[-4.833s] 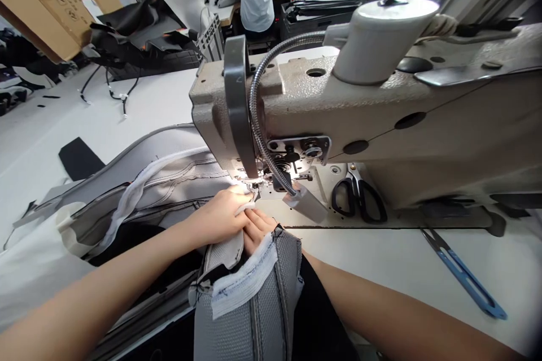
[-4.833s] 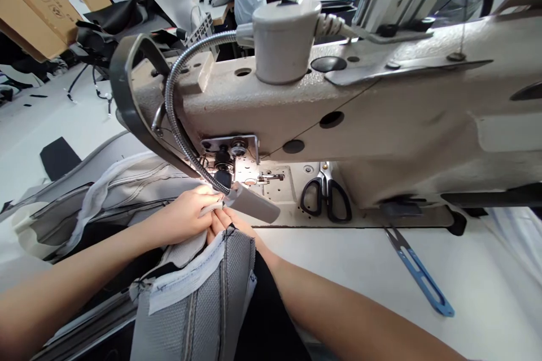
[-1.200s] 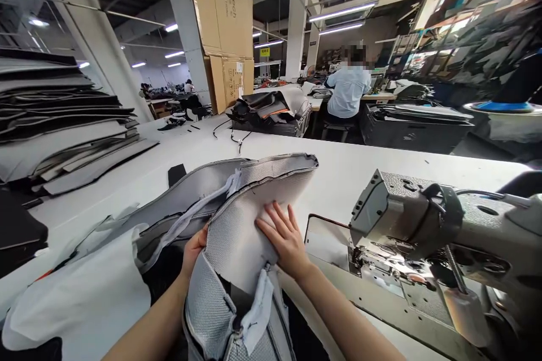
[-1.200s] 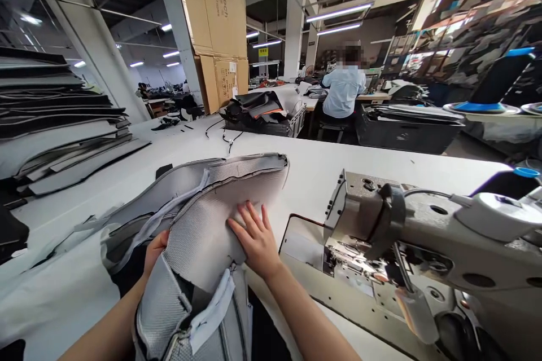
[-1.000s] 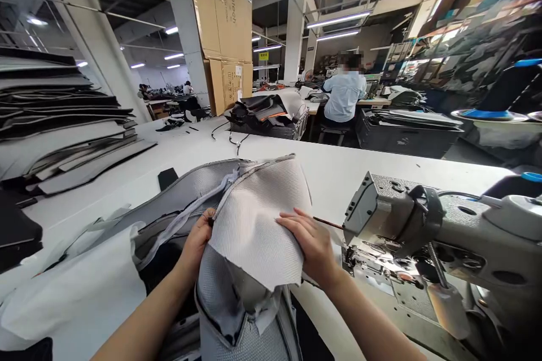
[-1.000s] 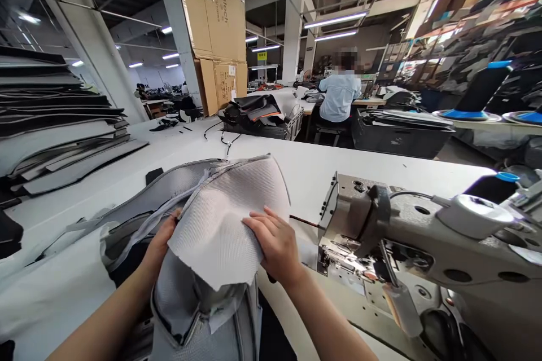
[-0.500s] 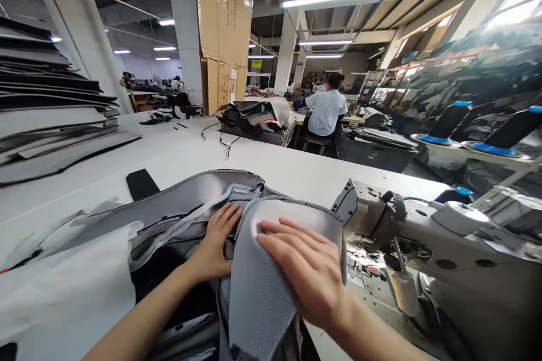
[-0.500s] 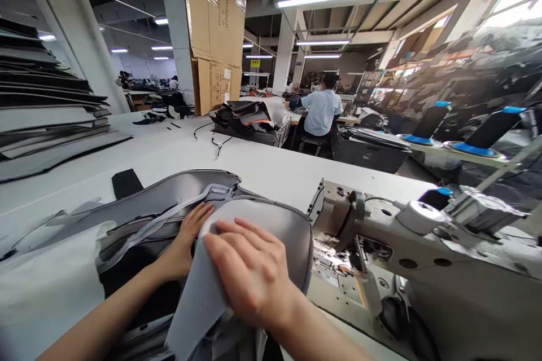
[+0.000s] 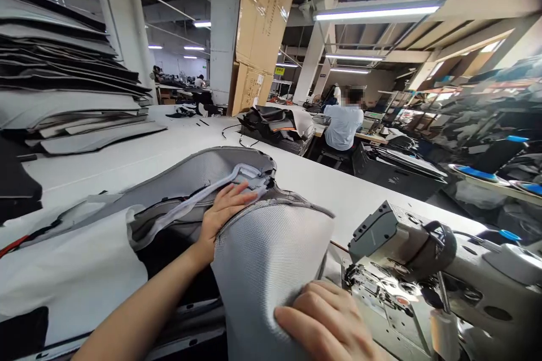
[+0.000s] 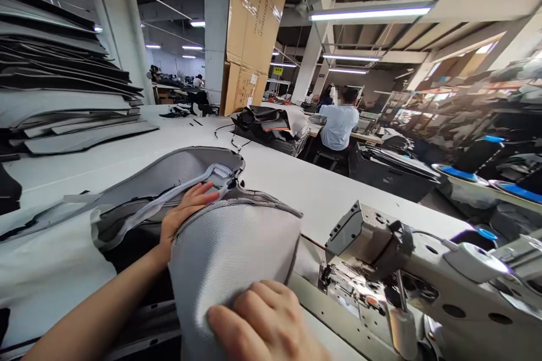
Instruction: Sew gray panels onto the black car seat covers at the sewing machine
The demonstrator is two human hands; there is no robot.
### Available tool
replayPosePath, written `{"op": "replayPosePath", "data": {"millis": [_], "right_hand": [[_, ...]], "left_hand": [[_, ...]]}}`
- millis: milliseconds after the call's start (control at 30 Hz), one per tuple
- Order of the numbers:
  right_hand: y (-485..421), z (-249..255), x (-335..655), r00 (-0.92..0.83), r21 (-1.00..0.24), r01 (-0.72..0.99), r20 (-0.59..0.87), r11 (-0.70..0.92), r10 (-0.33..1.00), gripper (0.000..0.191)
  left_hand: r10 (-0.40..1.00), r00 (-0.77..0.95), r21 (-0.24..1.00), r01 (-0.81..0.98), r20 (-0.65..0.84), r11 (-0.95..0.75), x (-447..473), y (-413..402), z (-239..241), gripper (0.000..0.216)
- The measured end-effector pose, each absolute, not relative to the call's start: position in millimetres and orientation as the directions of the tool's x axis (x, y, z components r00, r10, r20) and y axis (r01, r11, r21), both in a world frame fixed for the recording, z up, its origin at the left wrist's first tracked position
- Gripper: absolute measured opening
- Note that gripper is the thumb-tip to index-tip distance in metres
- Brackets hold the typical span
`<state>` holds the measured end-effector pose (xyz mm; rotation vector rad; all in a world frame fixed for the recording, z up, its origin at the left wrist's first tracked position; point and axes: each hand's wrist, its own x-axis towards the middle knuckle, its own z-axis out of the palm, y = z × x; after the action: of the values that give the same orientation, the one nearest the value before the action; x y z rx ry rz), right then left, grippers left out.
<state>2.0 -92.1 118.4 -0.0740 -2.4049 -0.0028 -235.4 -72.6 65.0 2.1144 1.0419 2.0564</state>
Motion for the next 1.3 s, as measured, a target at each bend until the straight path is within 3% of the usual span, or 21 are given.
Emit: {"op": "replayPosePath", "data": {"millis": [133, 267, 400, 533, 633, 900, 1000, 1133, 1300], "right_hand": [[-93.6, 119.5, 4.7, -0.777, 0.081, 0.041, 0.629, 0.996, -0.019, 0.033], [-75.0, 143.8, 5.9, -0.776, 0.236, 0.117, 0.628, 0.965, -0.059, 0.025], [-13.1, 184.1, 4.9, -0.792, 0.339, 0.384, 0.599, 0.859, 0.118, 0.023], [50.0, 177.1, -27.1, -0.873, 0.423, 0.478, 0.329, 0.77, 0.361, 0.011], [73.9, 137.3, -61.4, -0.888, 0.317, 0.444, 0.277, 0.838, 0.366, 0.026], [110.3, 38.1, -100.9, -0.865, -0.067, 0.423, 0.268, 0.904, 0.425, 0.036], [119.7, 3.8, -97.8, -0.849, -0.181, 0.425, 0.262, 0.887, 0.46, 0.036], [121.9, -39.8, -89.7, -0.841, -0.374, 0.275, 0.353, 0.886, 0.41, 0.04], [118.5, -65.9, -88.6, -0.832, -0.456, 0.177, 0.403, 0.872, 0.38, 0.057]], "left_hand": [[0.545, -0.048, 0.518, 0.391, 0.837, -0.761, -238.7, -84.0, 79.6, 0.027], [0.725, -0.133, 0.712, 0.373, 0.676, -0.595, -238.9, -78.7, 82.7, 0.02], [0.909, -0.046, 0.872, 0.307, 0.414, -0.382, -232.4, -82.9, 83.1, 0.005], [0.993, 0.053, 0.995, -0.024, 0.103, -0.102, -225.6, -102.9, 68.4, 0.003], [0.992, 0.123, 0.971, -0.23, -0.041, 0.069, -228.0, -115.8, 54.5, 0.012], [0.953, 0.131, 0.945, -0.152, -0.272, 0.29, -248.2, -111.4, 34.9, 0.024], [0.947, 0.135, 0.947, -0.102, -0.29, 0.305, -250.6, -102.1, 31.5, 0.024], [0.946, 0.141, 0.947, -0.098, -0.291, 0.306, -245.0, -93.3, 26.4, 0.026], [0.933, 0.175, 0.935, -0.117, -0.313, 0.336, -236.3, -95.2, 21.4, 0.026]]}}
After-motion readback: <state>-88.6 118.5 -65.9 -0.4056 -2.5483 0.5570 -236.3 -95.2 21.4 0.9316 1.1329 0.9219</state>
